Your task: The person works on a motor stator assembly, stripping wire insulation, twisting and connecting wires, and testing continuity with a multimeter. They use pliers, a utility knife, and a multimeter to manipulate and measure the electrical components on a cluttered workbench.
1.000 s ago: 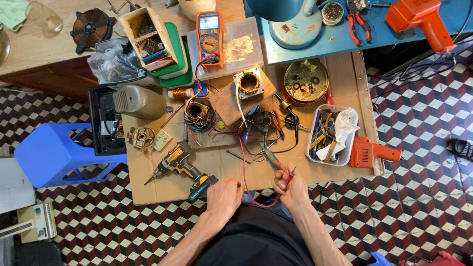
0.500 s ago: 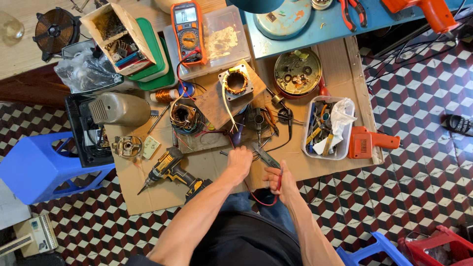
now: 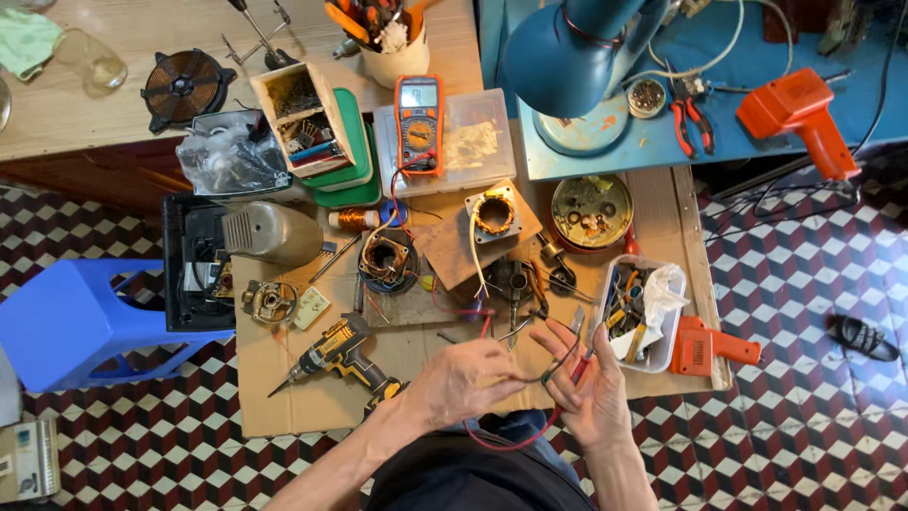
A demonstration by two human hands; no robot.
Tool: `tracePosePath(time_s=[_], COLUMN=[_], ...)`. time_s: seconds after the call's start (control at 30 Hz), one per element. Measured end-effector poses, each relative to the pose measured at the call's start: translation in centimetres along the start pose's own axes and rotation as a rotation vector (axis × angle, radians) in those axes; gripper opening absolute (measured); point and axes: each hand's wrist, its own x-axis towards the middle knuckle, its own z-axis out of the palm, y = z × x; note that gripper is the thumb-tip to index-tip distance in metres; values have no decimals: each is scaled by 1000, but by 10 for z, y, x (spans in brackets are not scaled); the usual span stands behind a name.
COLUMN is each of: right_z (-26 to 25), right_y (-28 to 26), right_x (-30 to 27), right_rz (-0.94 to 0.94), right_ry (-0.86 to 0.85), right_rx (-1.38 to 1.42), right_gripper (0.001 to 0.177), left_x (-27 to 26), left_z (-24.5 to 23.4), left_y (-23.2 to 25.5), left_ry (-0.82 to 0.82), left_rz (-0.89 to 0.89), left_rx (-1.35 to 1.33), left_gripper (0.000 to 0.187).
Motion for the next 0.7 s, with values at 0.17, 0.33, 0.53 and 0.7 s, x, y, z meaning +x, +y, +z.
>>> tracePosePath(time_s=[0.17,0.33,0.53,0.7], right_z=[42,41,32,30], right_y=[-19,-3,35,38], right_x=[-19,-44,-36,-20], right_rz=[-358,-400,-211,-161], right_ry=[91,329,45,-151], right_rx=[-284,-845,-1374,-1319], right_gripper=[40,37,35,38], left_x=[-28,-33,0,1], left_z=[14,18,21,25], left_y=[-35,-53,-31,-15], left_ry=[6,-78,354,737], left_rz=[9,-227,-436,-491], left_rx=[-83,236,-920,-1181], left_gripper=[17,25,44,35])
